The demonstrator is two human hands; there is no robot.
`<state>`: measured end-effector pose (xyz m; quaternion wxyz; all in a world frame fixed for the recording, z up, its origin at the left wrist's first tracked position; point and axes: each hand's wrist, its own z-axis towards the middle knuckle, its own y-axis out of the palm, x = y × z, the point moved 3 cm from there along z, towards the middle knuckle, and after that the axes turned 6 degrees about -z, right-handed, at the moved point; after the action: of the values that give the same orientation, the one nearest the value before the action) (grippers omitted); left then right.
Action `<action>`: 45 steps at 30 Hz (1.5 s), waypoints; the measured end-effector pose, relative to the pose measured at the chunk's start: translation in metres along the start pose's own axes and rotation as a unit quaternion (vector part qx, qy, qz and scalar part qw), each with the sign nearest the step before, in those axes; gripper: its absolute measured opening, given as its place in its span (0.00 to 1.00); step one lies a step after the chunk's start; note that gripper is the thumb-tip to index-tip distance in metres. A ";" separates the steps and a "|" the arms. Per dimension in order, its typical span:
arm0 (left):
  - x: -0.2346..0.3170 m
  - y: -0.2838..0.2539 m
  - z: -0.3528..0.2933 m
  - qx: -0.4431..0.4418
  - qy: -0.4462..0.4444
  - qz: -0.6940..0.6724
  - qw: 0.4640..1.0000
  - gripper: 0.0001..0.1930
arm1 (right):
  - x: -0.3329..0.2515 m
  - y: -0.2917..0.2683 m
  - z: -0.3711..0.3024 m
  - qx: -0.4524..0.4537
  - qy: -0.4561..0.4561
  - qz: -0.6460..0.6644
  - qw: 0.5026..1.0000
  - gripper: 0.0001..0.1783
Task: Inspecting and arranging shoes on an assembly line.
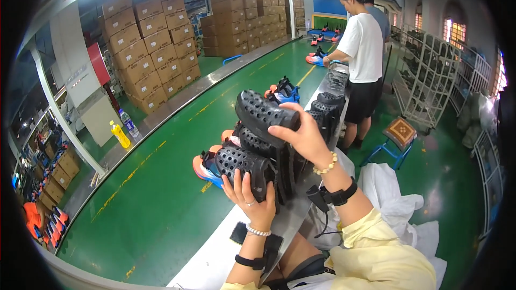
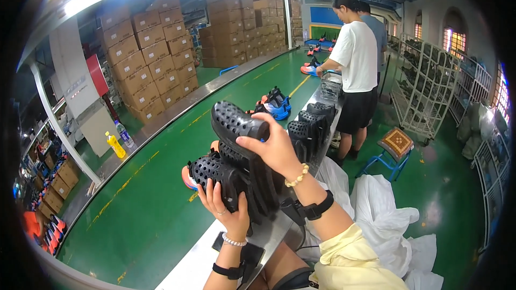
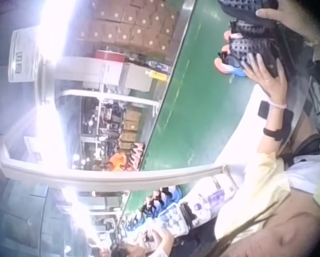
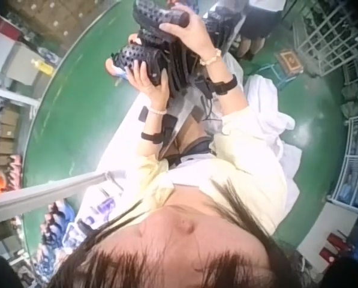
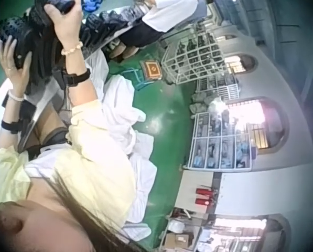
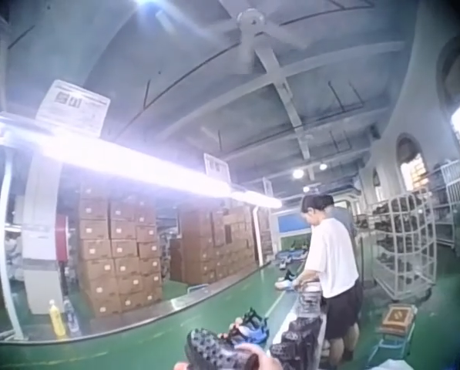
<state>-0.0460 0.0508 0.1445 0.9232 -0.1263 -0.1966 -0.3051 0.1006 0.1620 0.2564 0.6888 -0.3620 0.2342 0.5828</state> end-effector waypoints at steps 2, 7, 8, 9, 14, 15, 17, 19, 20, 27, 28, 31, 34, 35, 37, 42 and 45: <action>-0.002 -0.001 -0.004 -0.001 0.003 0.000 1.000 0.35 | -0.019 -0.009 0.008 -0.018 0.018 0.062 0.998 0.33; 0.001 0.004 -0.014 -0.014 0.015 0.000 1.000 0.36 | -0.013 -0.011 -0.001 -0.024 0.004 0.001 1.000 0.34; 0.004 0.005 -0.016 -0.016 0.015 -0.001 1.000 0.36 | -0.012 -0.013 -0.004 -0.019 0.003 0.014 1.000 0.34; 0.006 0.004 -0.017 -0.029 0.013 -0.005 0.999 0.36 | -0.010 -0.016 -0.006 -0.013 0.003 0.028 1.000 0.33; 0.027 -0.017 0.000 -0.077 0.008 -0.062 0.995 0.37 | 0.004 -0.067 -0.006 0.040 0.028 0.218 0.975 0.33; 0.041 -0.021 0.021 -0.076 0.005 -0.094 0.993 0.32 | 0.009 -0.083 -0.007 0.055 0.029 0.235 0.970 0.33; 0.055 -0.019 0.077 -0.180 0.045 -0.073 0.980 0.26 | 0.023 -0.114 -0.009 0.078 0.019 0.208 0.975 0.34; 0.059 -0.004 0.131 -0.298 0.034 -0.090 0.950 0.24 | 0.038 -0.137 -0.008 0.098 0.025 0.197 0.975 0.34; 0.058 0.010 0.149 -0.353 0.029 -0.101 0.930 0.26 | 0.045 -0.148 -0.004 0.133 0.018 0.193 0.972 0.34; 0.009 0.070 0.146 -0.602 0.016 -0.009 0.798 0.26 | 0.162 -0.238 0.094 0.210 -0.014 0.052 0.976 0.32; 0.011 0.073 0.146 -0.613 0.007 -0.010 0.790 0.26 | 0.184 -0.249 0.111 0.200 -0.013 -0.013 0.980 0.33; 0.012 0.081 0.148 -0.610 0.023 -0.023 0.792 0.29 | 0.266 -0.279 0.153 0.144 0.023 -0.144 0.979 0.38; 0.020 0.042 0.172 -0.427 -0.053 -0.110 0.896 0.21 | 0.363 -0.290 0.189 0.102 0.061 -0.114 0.986 0.38; 0.001 0.023 0.175 -0.313 -0.146 -0.145 0.927 0.16 | 0.383 -0.296 0.194 0.091 0.076 -0.136 0.984 0.34; -0.030 -0.007 0.168 -0.144 -0.097 -0.241 0.955 0.21 | 0.409 -0.297 0.198 0.049 0.155 -0.009 0.987 0.30; -0.123 -0.060 0.091 -0.049 -0.375 -0.057 0.924 0.21 | 0.490 -0.321 0.186 -0.020 0.310 0.053 0.949 0.32; -0.135 -0.091 0.051 0.013 -0.443 0.025 0.896 0.21 | 0.499 -0.292 0.180 -0.149 0.374 -0.046 0.914 0.43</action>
<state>-0.2163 0.0669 0.1409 0.7494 -0.2408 -0.5861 -0.1919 0.4718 0.6000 0.0643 0.5147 -0.6625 0.3681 0.4008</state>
